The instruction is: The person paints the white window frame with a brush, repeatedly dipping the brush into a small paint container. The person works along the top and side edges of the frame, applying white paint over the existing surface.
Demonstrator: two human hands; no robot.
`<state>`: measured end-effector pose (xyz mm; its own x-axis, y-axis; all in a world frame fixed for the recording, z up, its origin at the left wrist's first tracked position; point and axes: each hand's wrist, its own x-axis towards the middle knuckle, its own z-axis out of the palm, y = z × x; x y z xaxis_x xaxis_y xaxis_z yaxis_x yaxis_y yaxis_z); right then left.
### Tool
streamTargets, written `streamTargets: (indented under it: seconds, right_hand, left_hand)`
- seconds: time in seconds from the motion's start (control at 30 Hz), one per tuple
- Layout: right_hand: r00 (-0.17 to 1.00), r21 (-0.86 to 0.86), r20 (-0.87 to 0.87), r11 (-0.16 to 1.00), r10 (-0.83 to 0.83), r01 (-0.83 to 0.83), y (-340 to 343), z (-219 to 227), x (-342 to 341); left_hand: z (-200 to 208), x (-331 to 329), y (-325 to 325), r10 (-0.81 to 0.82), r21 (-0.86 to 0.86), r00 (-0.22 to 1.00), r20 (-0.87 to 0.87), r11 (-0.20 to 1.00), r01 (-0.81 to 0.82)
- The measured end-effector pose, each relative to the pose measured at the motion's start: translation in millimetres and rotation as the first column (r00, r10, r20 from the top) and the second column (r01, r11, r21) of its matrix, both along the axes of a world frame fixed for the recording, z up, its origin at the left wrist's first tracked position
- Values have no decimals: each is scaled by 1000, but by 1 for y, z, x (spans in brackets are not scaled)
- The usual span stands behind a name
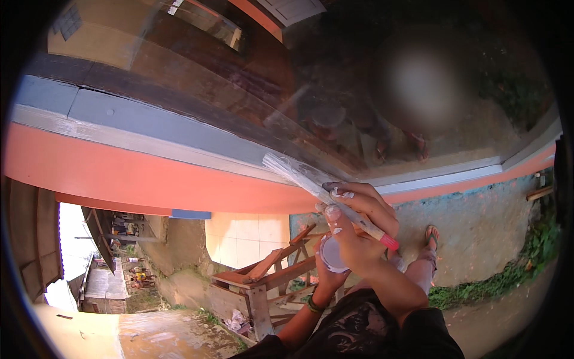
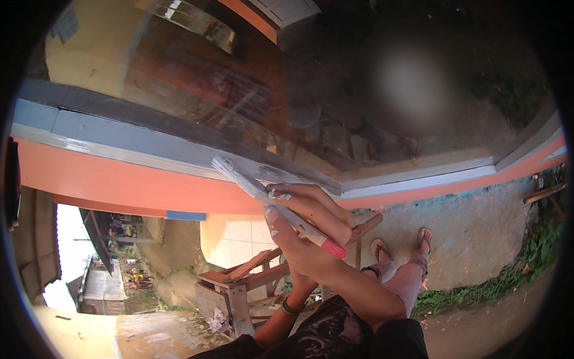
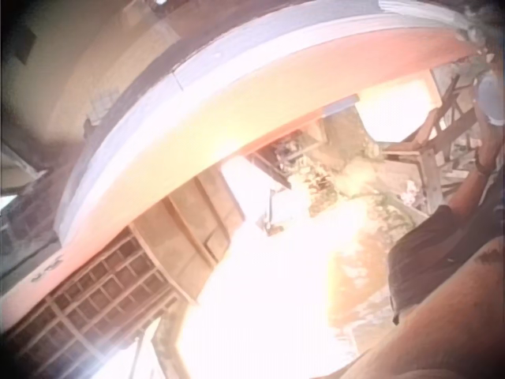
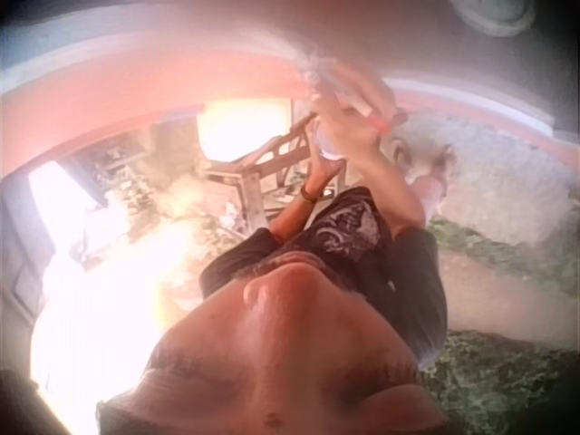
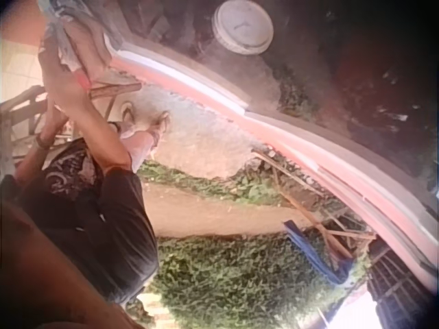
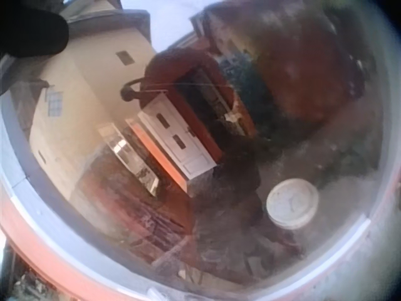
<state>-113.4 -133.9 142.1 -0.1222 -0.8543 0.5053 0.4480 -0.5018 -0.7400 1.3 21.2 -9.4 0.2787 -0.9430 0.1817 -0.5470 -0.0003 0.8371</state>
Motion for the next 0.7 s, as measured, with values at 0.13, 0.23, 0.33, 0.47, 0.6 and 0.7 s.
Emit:
streamTargets:
  seconds: [0.13,0.23,0.33,0.47,0.6,0.7]
  right_hand:
    - [995,-77,104,997,-10,18,-11,30,10]
    - [998,-43,65,999,-8,11,-11,13,19]
    - [999,89,12,995,-42,40,1,-27,16]
    - [996,175,-72,983,-51,63,10,-57,4]
    - [999,85,-29,996,-37,40,8,-33,-6]
    - [1000,-19,0,1000,-20,20,-3,-12,4]
  left_hand:
    - [-10,11,7,-147,118,975,164,985,129]
    - [-12,7,9,-65,54,995,79,997,61]
    - [5,-6,0,28,-20,997,-70,999,-30]
    - [13,-12,-3,64,1,966,-251,998,-66]
    - [11,-6,-1,49,-15,993,-108,999,-51]
    - [7,-3,2,61,-10,998,22,998,-61]
